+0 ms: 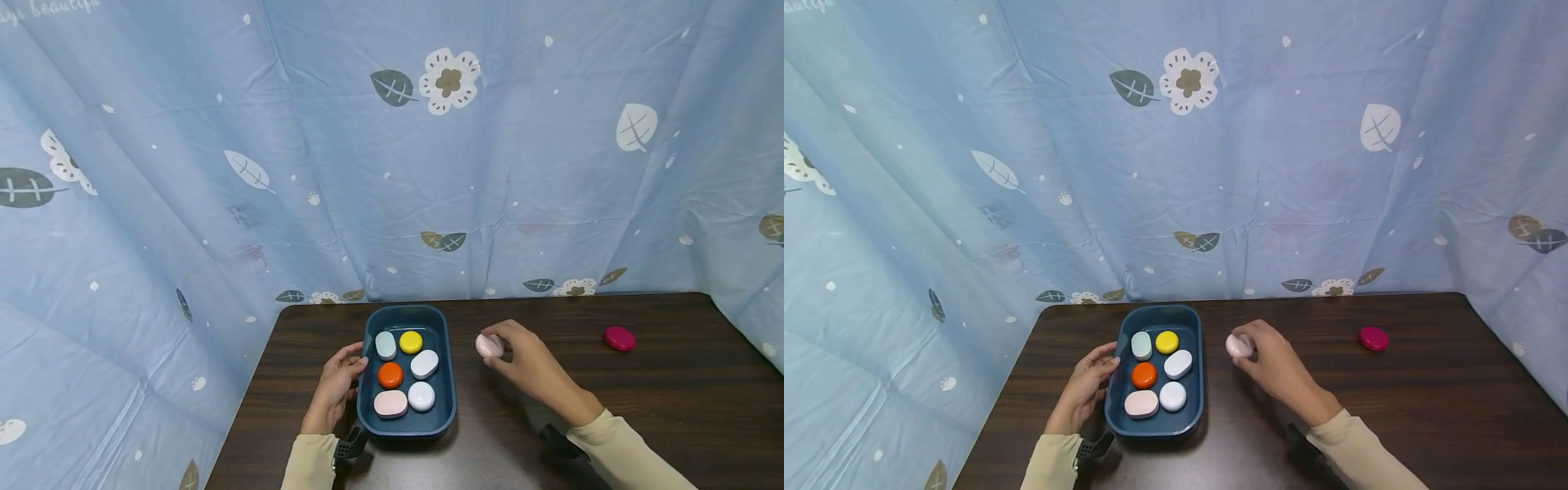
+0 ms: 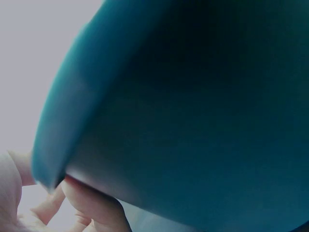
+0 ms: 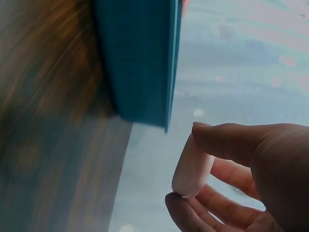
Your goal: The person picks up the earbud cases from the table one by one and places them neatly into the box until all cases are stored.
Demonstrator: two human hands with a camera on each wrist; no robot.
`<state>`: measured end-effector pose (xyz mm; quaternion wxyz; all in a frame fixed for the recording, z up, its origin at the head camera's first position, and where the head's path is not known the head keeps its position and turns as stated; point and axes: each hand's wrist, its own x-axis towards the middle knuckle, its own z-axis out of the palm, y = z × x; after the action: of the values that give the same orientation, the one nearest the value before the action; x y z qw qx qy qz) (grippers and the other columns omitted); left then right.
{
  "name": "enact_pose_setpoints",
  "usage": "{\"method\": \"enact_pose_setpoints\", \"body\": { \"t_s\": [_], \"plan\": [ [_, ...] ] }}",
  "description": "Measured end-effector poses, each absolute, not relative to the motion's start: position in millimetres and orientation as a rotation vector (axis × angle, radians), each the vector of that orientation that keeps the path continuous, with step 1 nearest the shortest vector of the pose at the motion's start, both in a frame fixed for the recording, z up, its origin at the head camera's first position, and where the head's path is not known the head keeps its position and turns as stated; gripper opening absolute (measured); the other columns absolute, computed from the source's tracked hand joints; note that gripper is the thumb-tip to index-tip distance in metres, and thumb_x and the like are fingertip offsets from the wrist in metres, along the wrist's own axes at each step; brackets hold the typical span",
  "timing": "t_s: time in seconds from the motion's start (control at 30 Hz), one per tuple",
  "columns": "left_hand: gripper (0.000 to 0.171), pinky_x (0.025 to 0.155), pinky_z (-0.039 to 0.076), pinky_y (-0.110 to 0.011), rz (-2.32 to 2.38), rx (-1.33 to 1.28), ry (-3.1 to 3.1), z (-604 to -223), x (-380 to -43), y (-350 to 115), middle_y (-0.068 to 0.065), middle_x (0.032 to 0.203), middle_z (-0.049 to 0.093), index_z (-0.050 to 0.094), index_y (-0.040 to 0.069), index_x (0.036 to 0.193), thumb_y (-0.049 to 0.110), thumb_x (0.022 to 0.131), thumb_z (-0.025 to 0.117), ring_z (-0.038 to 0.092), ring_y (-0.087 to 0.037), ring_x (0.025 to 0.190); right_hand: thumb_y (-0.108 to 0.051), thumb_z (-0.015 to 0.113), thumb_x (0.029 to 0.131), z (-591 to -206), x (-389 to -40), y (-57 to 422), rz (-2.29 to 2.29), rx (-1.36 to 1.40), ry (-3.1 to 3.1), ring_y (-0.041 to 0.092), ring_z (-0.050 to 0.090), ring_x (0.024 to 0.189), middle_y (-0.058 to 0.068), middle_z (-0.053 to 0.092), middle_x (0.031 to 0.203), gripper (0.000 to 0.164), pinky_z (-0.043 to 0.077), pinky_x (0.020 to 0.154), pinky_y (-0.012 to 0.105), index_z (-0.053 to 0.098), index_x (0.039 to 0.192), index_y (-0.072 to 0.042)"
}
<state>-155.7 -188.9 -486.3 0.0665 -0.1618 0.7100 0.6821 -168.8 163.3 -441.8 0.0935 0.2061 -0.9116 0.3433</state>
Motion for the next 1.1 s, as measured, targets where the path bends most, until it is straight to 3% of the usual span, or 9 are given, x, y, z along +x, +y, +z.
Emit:
{"method": "enact_pose_setpoints", "body": {
  "t_s": [0.33, 1.1],
  "plan": [
    [0.039, 0.073, 0.055, -0.033, 2.058, -0.5, 2.144, -487, -156, -188, -0.014, 0.115, 0.067, 0.06, 0.007, 0.145, 0.016, 0.107, 0.061, 0.06, -0.025, 0.093, 0.001, 0.09, 0.08, -438, -161, 130, 1.095, 0.786, -2.688, 0.016, 0.067, 0.098, 0.005, 0.068, 0.114, 0.041, 0.06, 0.083, 0.035, 0.073, 0.117, -0.005],
    [0.04, 0.075, 0.053, -0.033, 2.055, -0.498, 2.133, -486, -155, -189, -0.015, 0.117, 0.066, 0.06, 0.007, 0.145, 0.018, 0.107, 0.062, 0.06, -0.026, 0.095, -0.008, 0.087, 0.087, -438, -152, 74, 1.044, 1.227, -2.867, 0.016, 0.063, 0.106, 0.003, 0.069, 0.122, 0.035, 0.058, 0.097, 0.039, 0.073, 0.12, -0.01]
  ]
}}
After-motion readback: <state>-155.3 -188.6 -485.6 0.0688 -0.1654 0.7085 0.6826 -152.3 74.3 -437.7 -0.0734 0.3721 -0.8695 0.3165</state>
